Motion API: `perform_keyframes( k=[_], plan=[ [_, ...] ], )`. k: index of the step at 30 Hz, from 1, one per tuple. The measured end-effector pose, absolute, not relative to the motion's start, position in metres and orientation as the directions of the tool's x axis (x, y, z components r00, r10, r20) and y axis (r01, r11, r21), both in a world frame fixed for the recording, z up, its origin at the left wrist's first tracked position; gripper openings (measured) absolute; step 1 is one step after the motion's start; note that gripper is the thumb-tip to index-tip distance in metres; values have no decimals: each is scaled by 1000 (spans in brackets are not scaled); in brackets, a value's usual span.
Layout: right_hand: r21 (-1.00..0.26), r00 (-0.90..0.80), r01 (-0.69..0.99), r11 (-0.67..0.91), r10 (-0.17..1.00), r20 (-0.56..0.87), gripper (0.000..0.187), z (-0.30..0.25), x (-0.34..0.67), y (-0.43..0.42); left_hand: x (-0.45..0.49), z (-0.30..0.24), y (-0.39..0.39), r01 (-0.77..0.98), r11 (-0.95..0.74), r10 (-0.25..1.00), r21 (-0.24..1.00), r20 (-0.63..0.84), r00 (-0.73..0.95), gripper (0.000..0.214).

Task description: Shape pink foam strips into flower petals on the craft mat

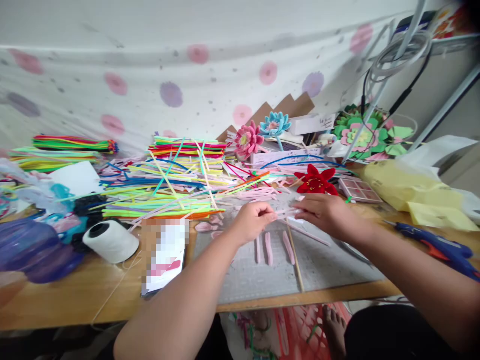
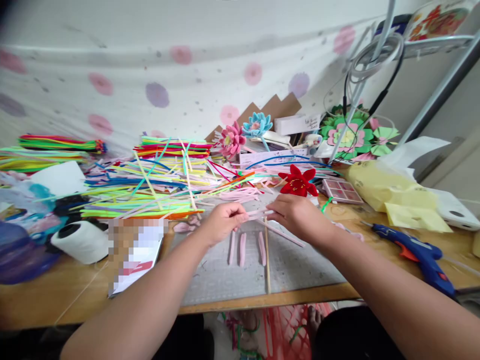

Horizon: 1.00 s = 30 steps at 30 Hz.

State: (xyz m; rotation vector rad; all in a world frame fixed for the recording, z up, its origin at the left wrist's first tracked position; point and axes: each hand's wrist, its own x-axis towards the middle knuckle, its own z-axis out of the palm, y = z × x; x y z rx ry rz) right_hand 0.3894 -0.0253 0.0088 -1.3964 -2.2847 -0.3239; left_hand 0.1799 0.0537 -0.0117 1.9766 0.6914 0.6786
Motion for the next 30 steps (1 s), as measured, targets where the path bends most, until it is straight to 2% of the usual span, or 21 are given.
perform_keyframes(
  k=[5, 9, 14, 18, 23, 27, 30],
  plan=[
    [99, -421, 901, 423, 791, 443, 30, 13, 387, -28, 180, -6, 52, 254, -516, 689, 818, 220, 690, 20],
    [123, -425, 903, 411, 823, 376, 31, 17, 382, -29, 179, -5, 53, 311, -574, 690, 757, 243, 682, 21],
    [140, -397, 918, 372, 830, 392, 31, 18, 377, -27, 179, -4, 56, 377, -610, 722, 697, 292, 627, 20],
    [4, -362, 922, 388, 858, 365, 24, 18, 376, -26, 179, -5, 59, 395, -587, 744, 707, 279, 607, 21],
    [-216, -350, 897, 386, 918, 186, 18, 15, 375, -30, 177, -10, 65, 379, -547, 754, 746, 243, 610, 26],
    [-248, -283, 926, 284, 958, 41, 25, 13, 363, -35, 175, -15, 76, 454, -502, 826, 736, 253, 504, 27],
    [-207, -225, 953, 223, 974, 14, 25, 13, 353, -37, 174, -17, 80, 517, -485, 854, 706, 253, 455, 22]
  ],
)
